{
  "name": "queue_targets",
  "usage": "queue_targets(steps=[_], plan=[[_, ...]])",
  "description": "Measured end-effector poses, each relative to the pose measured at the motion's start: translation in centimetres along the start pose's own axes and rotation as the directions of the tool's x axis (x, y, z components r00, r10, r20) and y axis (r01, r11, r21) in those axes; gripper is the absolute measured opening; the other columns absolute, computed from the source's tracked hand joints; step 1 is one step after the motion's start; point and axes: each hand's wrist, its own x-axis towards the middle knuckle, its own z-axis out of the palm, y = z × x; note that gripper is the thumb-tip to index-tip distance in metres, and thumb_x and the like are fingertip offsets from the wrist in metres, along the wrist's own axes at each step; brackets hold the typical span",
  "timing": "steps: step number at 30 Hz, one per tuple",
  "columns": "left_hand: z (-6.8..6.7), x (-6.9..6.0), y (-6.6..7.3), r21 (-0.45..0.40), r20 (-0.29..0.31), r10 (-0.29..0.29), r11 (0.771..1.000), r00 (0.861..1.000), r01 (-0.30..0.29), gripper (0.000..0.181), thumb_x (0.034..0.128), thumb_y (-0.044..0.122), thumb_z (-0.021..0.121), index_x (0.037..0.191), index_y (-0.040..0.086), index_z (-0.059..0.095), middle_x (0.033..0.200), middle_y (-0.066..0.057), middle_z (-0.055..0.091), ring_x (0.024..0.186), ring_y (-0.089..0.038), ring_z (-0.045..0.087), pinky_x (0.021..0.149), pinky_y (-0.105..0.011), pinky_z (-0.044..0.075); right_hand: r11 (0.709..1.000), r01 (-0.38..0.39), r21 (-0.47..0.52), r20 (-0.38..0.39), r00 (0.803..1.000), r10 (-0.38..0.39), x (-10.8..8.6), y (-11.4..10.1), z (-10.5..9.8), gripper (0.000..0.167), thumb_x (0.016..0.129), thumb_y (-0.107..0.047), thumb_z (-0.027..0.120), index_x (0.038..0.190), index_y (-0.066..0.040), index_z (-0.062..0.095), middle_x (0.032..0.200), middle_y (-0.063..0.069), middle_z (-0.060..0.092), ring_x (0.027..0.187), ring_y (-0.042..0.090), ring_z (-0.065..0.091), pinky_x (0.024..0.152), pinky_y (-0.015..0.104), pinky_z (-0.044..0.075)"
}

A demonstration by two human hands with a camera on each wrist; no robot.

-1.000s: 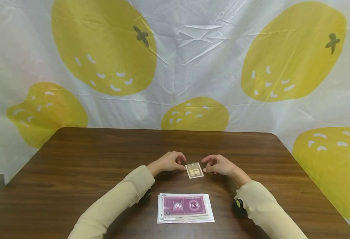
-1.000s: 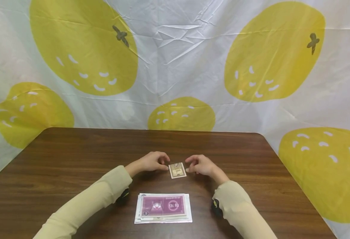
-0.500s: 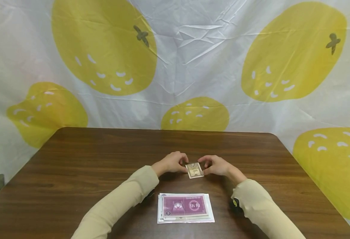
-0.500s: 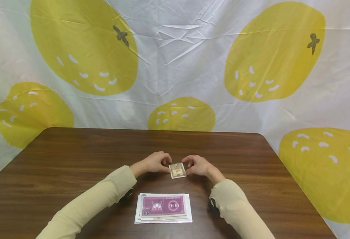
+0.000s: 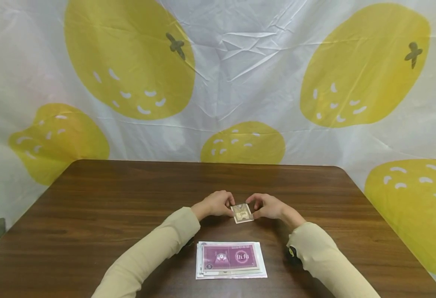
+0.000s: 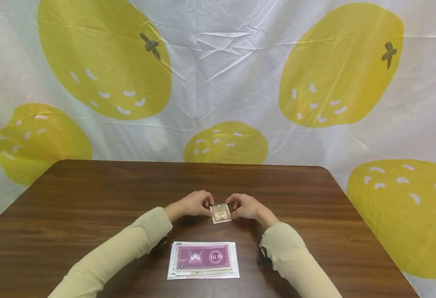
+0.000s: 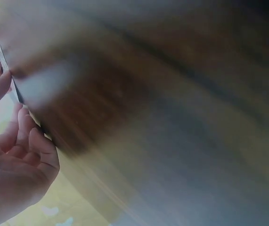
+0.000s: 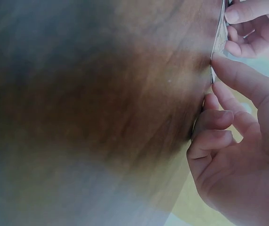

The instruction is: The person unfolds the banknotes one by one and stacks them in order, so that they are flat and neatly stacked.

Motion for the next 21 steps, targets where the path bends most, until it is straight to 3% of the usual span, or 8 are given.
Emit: queue_targets(steps=[7, 13, 16, 18, 21], plan=[[-0.2, -0.2, 0.3, -0.065, 0.017, -0.009, 0.998, 1.000, 0.011, 0.026, 0.0675, 0.013, 0.074, 0.086, 0.003, 0.058, 0.073, -0.004, 0.053, 0.063, -0.008, 0.043, 0.060, -0.021, 0.036, 1.000, 0.028, -0.013, 0.000, 1.000, -0.028, 0.0, -0.2, 0.0, 0.042, 0.066, -0.001, 0.068, 0.106, 0.001, 0.054, 0.076, 0.007, 0.049, 0.068, 0.017, 0.044, 0.061, 0.030, 0.035], [-0.2, -0.3, 0.4, -0.105, 0.018, -0.014, 0.994, 1.000, 0.016, 0.028, 0.0659, 0.010, 0.075, 0.086, 0.003, 0.056, 0.073, -0.005, 0.052, 0.065, -0.011, 0.045, 0.062, -0.023, 0.038, 0.997, 0.060, 0.041, 0.003, 0.998, -0.060, 0.0, 0.0, 0.1, 0.041, 0.064, 0.003, 0.067, 0.101, 0.000, 0.051, 0.076, 0.011, 0.048, 0.069, 0.018, 0.044, 0.062, 0.031, 0.034], [0.4, 0.5, -0.5, -0.105, 0.025, -0.009, 0.994, 1.000, 0.011, 0.031, 0.0641, 0.013, 0.077, 0.084, 0.006, 0.054, 0.072, -0.003, 0.051, 0.066, -0.014, 0.048, 0.062, -0.026, 0.039, 0.992, 0.090, 0.083, -0.009, 0.996, -0.089, 0.0, 0.1, 0.2, 0.042, 0.062, 0.006, 0.067, 0.098, 0.000, 0.047, 0.079, 0.014, 0.048, 0.069, 0.020, 0.043, 0.062, 0.031, 0.034], [1.5, 1.6, -2.2, -0.116, 0.006, 0.043, 0.992, 0.999, -0.042, 0.034, 0.0631, 0.023, 0.078, 0.083, 0.012, 0.053, 0.069, 0.002, 0.049, 0.064, -0.011, 0.047, 0.060, -0.024, 0.038, 0.988, 0.102, 0.112, -0.019, 0.995, -0.100, 0.0, 0.2, 0.4, 0.041, 0.060, 0.008, 0.066, 0.095, 0.000, 0.046, 0.081, 0.015, 0.049, 0.069, 0.020, 0.043, 0.061, 0.030, 0.034], [1.8, 1.9, -2.6, -0.112, 0.007, 0.047, 0.993, 0.999, -0.046, 0.032, 0.0641, 0.024, 0.078, 0.082, 0.012, 0.053, 0.069, 0.002, 0.049, 0.064, -0.012, 0.047, 0.060, -0.025, 0.039, 0.981, 0.115, 0.158, -0.028, 0.993, -0.112, 0.1, 0.3, 0.6, 0.040, 0.060, 0.011, 0.065, 0.092, 0.002, 0.043, 0.080, 0.016, 0.050, 0.068, 0.021, 0.044, 0.060, 0.029, 0.035]])
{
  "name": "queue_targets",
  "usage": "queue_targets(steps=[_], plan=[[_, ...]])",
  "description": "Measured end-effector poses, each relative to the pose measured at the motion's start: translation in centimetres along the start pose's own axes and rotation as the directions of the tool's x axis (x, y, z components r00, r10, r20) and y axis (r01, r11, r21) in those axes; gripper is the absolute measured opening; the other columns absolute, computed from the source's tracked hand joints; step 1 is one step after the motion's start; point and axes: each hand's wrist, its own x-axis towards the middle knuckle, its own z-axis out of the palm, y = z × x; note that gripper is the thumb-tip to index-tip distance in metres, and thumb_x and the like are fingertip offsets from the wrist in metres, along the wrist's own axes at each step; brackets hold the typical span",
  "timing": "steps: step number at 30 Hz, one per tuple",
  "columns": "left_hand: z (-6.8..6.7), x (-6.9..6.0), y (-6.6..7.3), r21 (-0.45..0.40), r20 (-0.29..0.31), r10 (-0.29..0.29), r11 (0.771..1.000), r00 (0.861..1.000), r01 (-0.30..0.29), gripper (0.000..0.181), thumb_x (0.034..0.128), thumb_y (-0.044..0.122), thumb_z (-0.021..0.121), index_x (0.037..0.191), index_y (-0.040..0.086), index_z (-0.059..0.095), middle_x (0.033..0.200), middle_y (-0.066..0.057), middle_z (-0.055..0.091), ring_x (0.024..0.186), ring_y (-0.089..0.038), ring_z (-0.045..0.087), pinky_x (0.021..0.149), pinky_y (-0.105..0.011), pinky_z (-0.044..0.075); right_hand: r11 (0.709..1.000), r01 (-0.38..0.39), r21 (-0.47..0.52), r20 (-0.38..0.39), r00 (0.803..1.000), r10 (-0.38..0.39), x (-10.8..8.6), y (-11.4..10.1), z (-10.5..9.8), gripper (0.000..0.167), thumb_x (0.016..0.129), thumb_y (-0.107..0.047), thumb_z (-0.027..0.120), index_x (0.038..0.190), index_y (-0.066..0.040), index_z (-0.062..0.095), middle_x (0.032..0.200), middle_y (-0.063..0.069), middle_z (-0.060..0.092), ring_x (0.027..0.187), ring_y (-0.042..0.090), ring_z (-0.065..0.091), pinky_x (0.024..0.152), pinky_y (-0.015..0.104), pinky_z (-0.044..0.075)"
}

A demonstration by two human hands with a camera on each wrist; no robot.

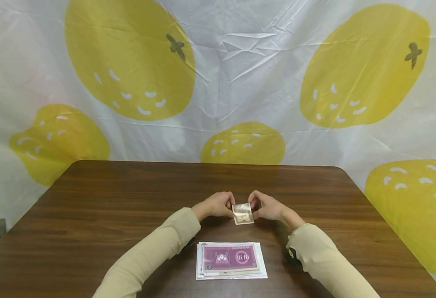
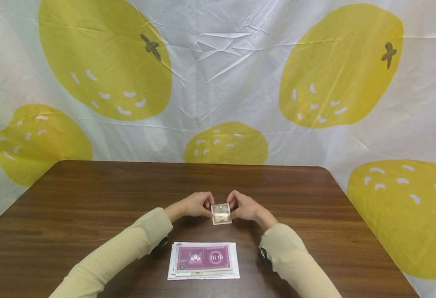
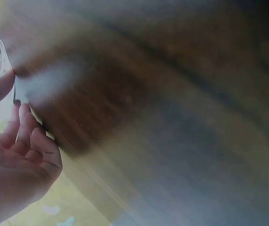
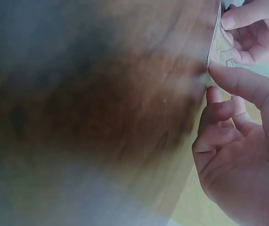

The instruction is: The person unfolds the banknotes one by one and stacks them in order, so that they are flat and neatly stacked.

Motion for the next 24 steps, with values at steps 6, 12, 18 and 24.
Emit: queue_targets(steps=[6, 12, 18, 24], plan=[[-1.6, -2.3, 3.1, 0.004, -0.037, -0.012, 1.000, 0.999, 0.012, 0.012, 0.0751, 0.009, 0.067, 0.076, 0.004, 0.056, 0.065, 0.000, 0.052, 0.059, -0.009, 0.046, 0.056, -0.023, 0.038, 0.996, 0.012, 0.084, -0.003, 1.000, -0.012, -0.1, -0.1, 0.2, 0.036, 0.063, 0.015, 0.062, 0.091, 0.005, 0.040, 0.075, 0.015, 0.051, 0.067, 0.021, 0.047, 0.058, 0.026, 0.038], [-1.9, -2.3, 2.6, -0.047, -0.087, -0.036, 0.998, 0.996, 0.032, 0.011, 0.0812, 0.014, 0.063, 0.074, 0.007, 0.060, 0.063, 0.003, 0.051, 0.057, -0.009, 0.044, 0.055, -0.023, 0.037, 0.985, -0.026, 0.171, 0.010, 1.000, 0.025, -0.4, 0.0, 0.1, 0.034, 0.073, 0.010, 0.057, 0.103, 0.010, 0.041, 0.071, 0.010, 0.053, 0.057, 0.016, 0.046, 0.050, 0.023, 0.037], [-2.2, -2.8, 2.2, -0.195, -0.147, -0.070, 0.980, 0.987, 0.040, 0.011, 0.0819, 0.013, 0.062, 0.076, 0.005, 0.060, 0.065, 0.003, 0.051, 0.055, -0.009, 0.045, 0.055, -0.023, 0.038, 0.976, -0.103, 0.190, 0.042, 0.994, 0.097, -1.0, -0.1, 0.0, 0.017, 0.083, -0.004, 0.054, 0.095, 0.007, 0.053, 0.066, 0.007, 0.053, 0.048, 0.008, 0.039, 0.040, 0.019, 0.028], [-2.4, -3.2, 2.2, -0.370, -0.188, -0.108, 0.928, 0.976, 0.032, 0.010, 0.0821, 0.010, 0.061, 0.078, 0.001, 0.060, 0.069, 0.001, 0.051, 0.061, -0.010, 0.043, 0.054, -0.024, 0.038, 0.977, -0.105, 0.184, 0.014, 0.994, 0.104, -1.6, -0.5, -0.2, 0.017, 0.085, -0.008, 0.052, 0.093, 0.006, 0.058, 0.073, 0.012, 0.058, 0.047, 0.007, 0.039, 0.039, 0.019, 0.029]])
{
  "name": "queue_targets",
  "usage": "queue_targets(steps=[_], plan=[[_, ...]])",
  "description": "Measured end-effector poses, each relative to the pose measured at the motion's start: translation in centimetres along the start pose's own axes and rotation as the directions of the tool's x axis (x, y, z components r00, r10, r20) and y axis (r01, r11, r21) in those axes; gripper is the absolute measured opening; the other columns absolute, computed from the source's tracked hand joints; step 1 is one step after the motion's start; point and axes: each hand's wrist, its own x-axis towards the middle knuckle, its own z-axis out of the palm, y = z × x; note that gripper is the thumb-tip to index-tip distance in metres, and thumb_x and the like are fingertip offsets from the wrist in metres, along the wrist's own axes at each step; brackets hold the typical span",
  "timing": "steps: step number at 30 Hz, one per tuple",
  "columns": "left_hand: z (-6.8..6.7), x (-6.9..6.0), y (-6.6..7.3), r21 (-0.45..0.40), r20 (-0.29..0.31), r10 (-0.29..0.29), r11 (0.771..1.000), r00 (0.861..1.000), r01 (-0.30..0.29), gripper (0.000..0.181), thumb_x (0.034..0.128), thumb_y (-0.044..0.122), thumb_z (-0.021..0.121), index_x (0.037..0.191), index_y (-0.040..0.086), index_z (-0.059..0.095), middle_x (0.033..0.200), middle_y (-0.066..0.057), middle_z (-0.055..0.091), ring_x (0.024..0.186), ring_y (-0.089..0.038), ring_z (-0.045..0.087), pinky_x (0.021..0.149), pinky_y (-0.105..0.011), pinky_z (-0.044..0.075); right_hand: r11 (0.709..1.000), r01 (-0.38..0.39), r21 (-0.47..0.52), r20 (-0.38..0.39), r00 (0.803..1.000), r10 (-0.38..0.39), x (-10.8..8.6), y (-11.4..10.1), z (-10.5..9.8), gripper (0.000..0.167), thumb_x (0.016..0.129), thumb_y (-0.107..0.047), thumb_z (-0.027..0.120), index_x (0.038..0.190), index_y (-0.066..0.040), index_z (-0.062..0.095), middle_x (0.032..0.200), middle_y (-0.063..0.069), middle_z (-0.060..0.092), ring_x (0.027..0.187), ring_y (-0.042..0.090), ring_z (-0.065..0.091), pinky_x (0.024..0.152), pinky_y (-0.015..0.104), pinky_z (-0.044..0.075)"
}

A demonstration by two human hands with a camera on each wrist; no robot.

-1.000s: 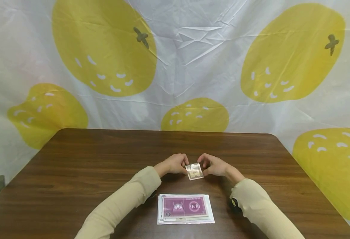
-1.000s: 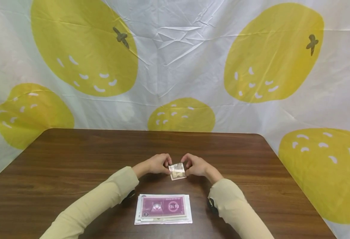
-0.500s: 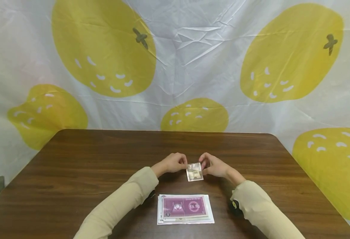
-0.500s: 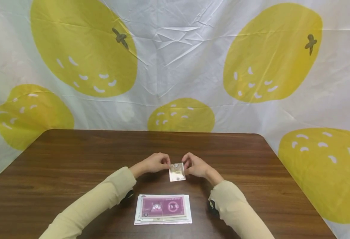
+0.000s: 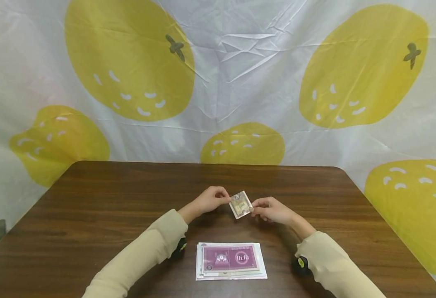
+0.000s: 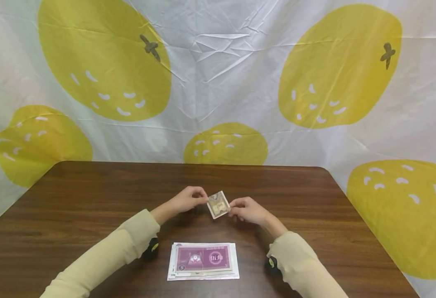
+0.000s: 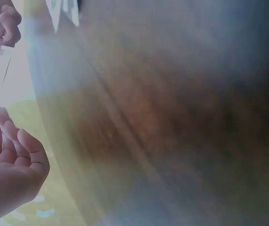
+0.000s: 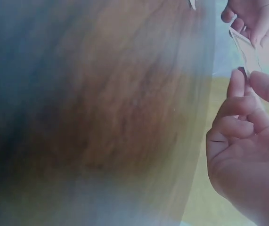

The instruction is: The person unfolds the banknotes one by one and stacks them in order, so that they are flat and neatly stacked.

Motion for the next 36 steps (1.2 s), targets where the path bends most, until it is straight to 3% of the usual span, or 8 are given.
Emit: queue_targets(steps=[6, 11, 17, 22, 28, 33, 36], plan=[[0.0, -0.6, 0.0, -0.108, 0.031, -0.049, 0.993, 0.998, 0.052, 0.012, 0.0838, 0.012, 0.060, 0.082, 0.001, 0.060, 0.072, -0.003, 0.052, 0.059, -0.012, 0.043, 0.051, -0.023, 0.037, 0.999, 0.033, 0.016, -0.072, 0.997, -0.031, -0.3, -0.3, -0.1, 0.018, 0.087, -0.009, 0.052, 0.093, 0.008, 0.058, 0.077, 0.017, 0.058, 0.047, 0.006, 0.040, 0.038, 0.018, 0.028], [-0.1, -1.1, 0.0, -0.102, 0.100, -0.045, 0.993, 0.994, 0.055, 0.012, 0.0840, 0.015, 0.060, 0.082, 0.003, 0.060, 0.071, -0.007, 0.053, 0.057, -0.013, 0.043, 0.050, -0.026, 0.038, 0.999, 0.032, 0.043, -0.092, 0.995, -0.028, -0.6, -0.6, 0.0, 0.019, 0.087, -0.008, 0.051, 0.093, 0.009, 0.056, 0.075, 0.014, 0.057, 0.048, 0.005, 0.039, 0.039, 0.018, 0.028], [-0.3, -1.5, 0.0, -0.041, 0.113, 0.046, 0.998, 0.992, -0.042, 0.011, 0.0832, 0.015, 0.061, 0.083, 0.003, 0.061, 0.071, -0.001, 0.055, 0.058, -0.011, 0.046, 0.053, -0.025, 0.040, 0.998, 0.025, 0.056, -0.081, 0.996, -0.020, -0.9, -1.0, 0.3, 0.021, 0.088, -0.011, 0.052, 0.091, 0.009, 0.056, 0.072, 0.011, 0.054, 0.047, 0.005, 0.038, 0.040, 0.018, 0.028], [-0.4, -1.8, 0.3, 0.055, 0.106, 0.130, 0.989, 0.986, -0.136, 0.013, 0.0826, 0.019, 0.062, 0.085, 0.007, 0.063, 0.076, 0.004, 0.058, 0.067, -0.008, 0.050, 0.062, -0.024, 0.041, 0.998, 0.028, 0.063, -0.089, 0.996, -0.022, -0.9, -0.9, 0.5, 0.021, 0.088, -0.012, 0.051, 0.088, 0.008, 0.055, 0.069, 0.011, 0.052, 0.046, 0.005, 0.037, 0.039, 0.018, 0.027], [-0.4, -2.3, 0.7, 0.106, 0.108, 0.169, 0.978, 0.980, -0.181, 0.021, 0.0766, 0.027, 0.068, 0.087, 0.010, 0.062, 0.073, 0.006, 0.056, 0.063, -0.008, 0.050, 0.058, -0.024, 0.043, 0.996, 0.024, 0.082, -0.104, 0.994, -0.015, -0.9, -0.8, 0.6, 0.022, 0.089, -0.013, 0.051, 0.087, 0.008, 0.055, 0.068, 0.009, 0.051, 0.046, 0.005, 0.036, 0.040, 0.018, 0.027], [-0.2, -2.4, 0.7, 0.162, 0.064, 0.247, 0.954, 0.967, -0.254, 0.021, 0.0747, 0.027, 0.070, 0.084, 0.011, 0.061, 0.070, 0.008, 0.054, 0.061, -0.006, 0.049, 0.056, -0.022, 0.042, 0.995, 0.015, 0.096, -0.108, 0.994, -0.005, -1.0, -1.0, 0.7, 0.023, 0.089, -0.014, 0.051, 0.086, 0.008, 0.054, 0.068, 0.008, 0.051, 0.046, 0.005, 0.036, 0.040, 0.018, 0.027], [-0.1, -2.4, 0.6, 0.239, 0.024, 0.314, 0.920, 0.949, -0.311, 0.016, 0.0778, 0.025, 0.067, 0.082, 0.011, 0.062, 0.069, 0.009, 0.054, 0.060, -0.005, 0.048, 0.056, -0.021, 0.041, 0.995, 0.011, 0.098, -0.106, 0.994, -0.001, -1.0, -1.1, 0.8, 0.023, 0.089, -0.014, 0.051, 0.085, 0.008, 0.054, 0.066, 0.007, 0.050, 0.046, 0.005, 0.036, 0.040, 0.018, 0.027]])
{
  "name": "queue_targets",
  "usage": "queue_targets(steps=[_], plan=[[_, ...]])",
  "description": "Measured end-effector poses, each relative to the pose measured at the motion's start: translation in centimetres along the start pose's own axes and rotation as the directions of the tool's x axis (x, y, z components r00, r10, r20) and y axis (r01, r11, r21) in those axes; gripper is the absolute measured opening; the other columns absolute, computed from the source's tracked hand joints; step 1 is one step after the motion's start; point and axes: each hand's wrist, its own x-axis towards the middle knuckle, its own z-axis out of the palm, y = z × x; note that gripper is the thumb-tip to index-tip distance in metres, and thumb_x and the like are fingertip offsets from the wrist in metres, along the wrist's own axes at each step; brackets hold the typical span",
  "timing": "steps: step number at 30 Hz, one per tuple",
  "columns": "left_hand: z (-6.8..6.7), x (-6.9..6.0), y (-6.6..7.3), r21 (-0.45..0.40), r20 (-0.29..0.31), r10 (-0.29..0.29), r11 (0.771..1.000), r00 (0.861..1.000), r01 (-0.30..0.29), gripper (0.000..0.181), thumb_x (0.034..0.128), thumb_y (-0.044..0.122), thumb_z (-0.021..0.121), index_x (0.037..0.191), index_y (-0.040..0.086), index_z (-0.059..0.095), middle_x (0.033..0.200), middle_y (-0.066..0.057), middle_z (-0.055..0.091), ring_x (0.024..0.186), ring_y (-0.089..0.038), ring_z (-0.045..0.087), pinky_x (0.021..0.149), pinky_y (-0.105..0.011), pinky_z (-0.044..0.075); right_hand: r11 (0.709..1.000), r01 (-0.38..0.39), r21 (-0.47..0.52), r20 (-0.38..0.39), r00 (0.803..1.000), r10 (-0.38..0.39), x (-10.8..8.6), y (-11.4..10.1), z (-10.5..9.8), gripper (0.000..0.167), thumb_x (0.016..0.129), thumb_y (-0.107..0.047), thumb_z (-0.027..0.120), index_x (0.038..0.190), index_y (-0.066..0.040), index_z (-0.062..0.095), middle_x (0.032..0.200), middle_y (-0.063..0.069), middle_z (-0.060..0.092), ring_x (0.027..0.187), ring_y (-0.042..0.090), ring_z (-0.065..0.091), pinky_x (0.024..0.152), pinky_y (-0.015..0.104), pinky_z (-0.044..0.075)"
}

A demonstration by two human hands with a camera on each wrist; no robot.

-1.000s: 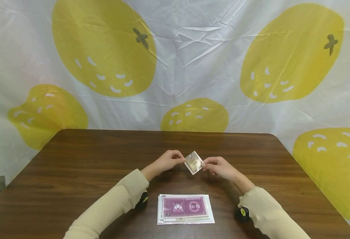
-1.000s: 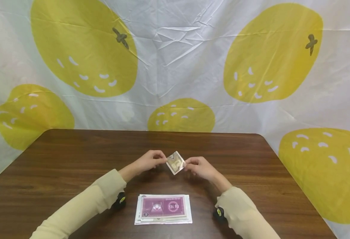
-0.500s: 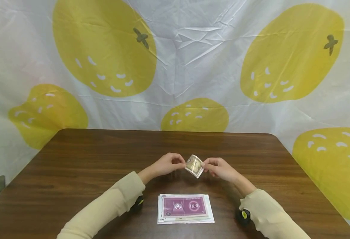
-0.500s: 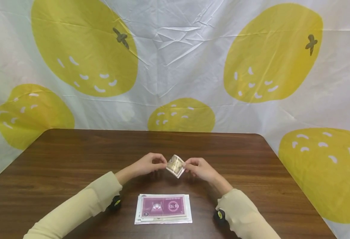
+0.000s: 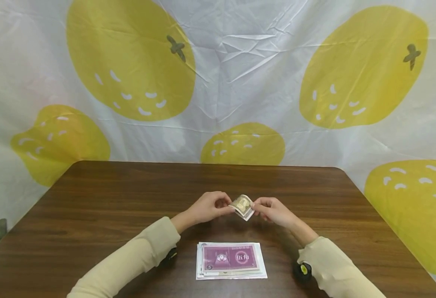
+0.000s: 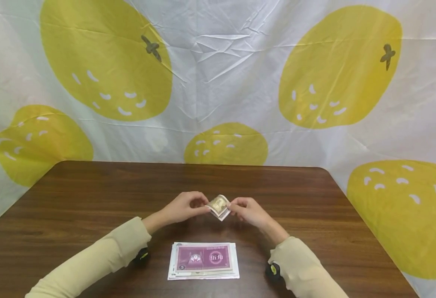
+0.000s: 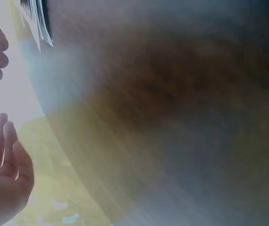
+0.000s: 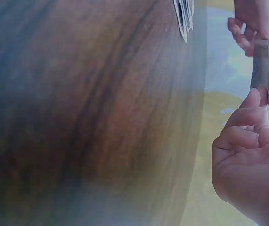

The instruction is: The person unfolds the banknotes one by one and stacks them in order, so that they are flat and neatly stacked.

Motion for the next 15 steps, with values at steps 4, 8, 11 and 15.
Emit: queue_targets(steps=[4, 8, 11, 15], plan=[[-0.03, 0.05, 0.11, 0.222, -0.049, 0.133, 0.968, 0.990, -0.119, 0.013, 0.0836, 0.026, 0.060, 0.083, 0.014, 0.063, 0.072, 0.009, 0.054, 0.062, -0.004, 0.047, 0.057, -0.021, 0.040, 1.000, 0.002, -0.011, 0.011, 1.000, -0.002, -0.14, -0.09, 0.05, 0.026, 0.089, -0.015, 0.051, 0.084, 0.010, 0.053, 0.060, 0.003, 0.046, 0.045, 0.005, 0.036, 0.039, 0.019, 0.027], [-0.12, 0.14, 0.34, 0.435, -0.053, 0.287, 0.869, 0.956, -0.237, 0.013, 0.0870, 0.023, 0.055, 0.081, 0.015, 0.063, 0.071, 0.008, 0.053, 0.063, -0.007, 0.047, 0.058, -0.024, 0.040, 1.000, 0.023, -0.014, 0.030, 0.999, -0.023, -0.16, -0.05, 0.10, 0.029, 0.090, -0.015, 0.049, 0.082, 0.013, 0.049, 0.056, 0.000, 0.043, 0.044, 0.005, 0.034, 0.039, 0.019, 0.026], [-0.07, 0.19, 0.31, 0.481, -0.075, 0.333, 0.837, 0.940, -0.259, 0.012, 0.0861, 0.019, 0.054, 0.078, 0.015, 0.063, 0.069, 0.007, 0.052, 0.062, -0.009, 0.047, 0.057, -0.026, 0.040, 1.000, 0.029, -0.001, 0.027, 0.999, -0.029, -0.18, 0.01, 0.12, 0.031, 0.091, -0.017, 0.048, 0.079, 0.012, 0.049, 0.054, -0.001, 0.041, 0.043, 0.006, 0.034, 0.040, 0.019, 0.026], [0.02, 0.13, 0.18, 0.450, -0.125, 0.316, 0.863, 0.940, -0.230, 0.010, 0.0840, 0.014, 0.056, 0.076, 0.014, 0.063, 0.068, 0.007, 0.052, 0.060, -0.007, 0.046, 0.057, -0.025, 0.039, 0.999, 0.030, 0.023, 0.013, 0.999, -0.030, -0.32, -0.04, 0.22, 0.033, 0.091, -0.020, 0.049, 0.077, 0.009, 0.050, 0.053, -0.002, 0.040, 0.044, 0.006, 0.034, 0.041, 0.020, 0.026]])
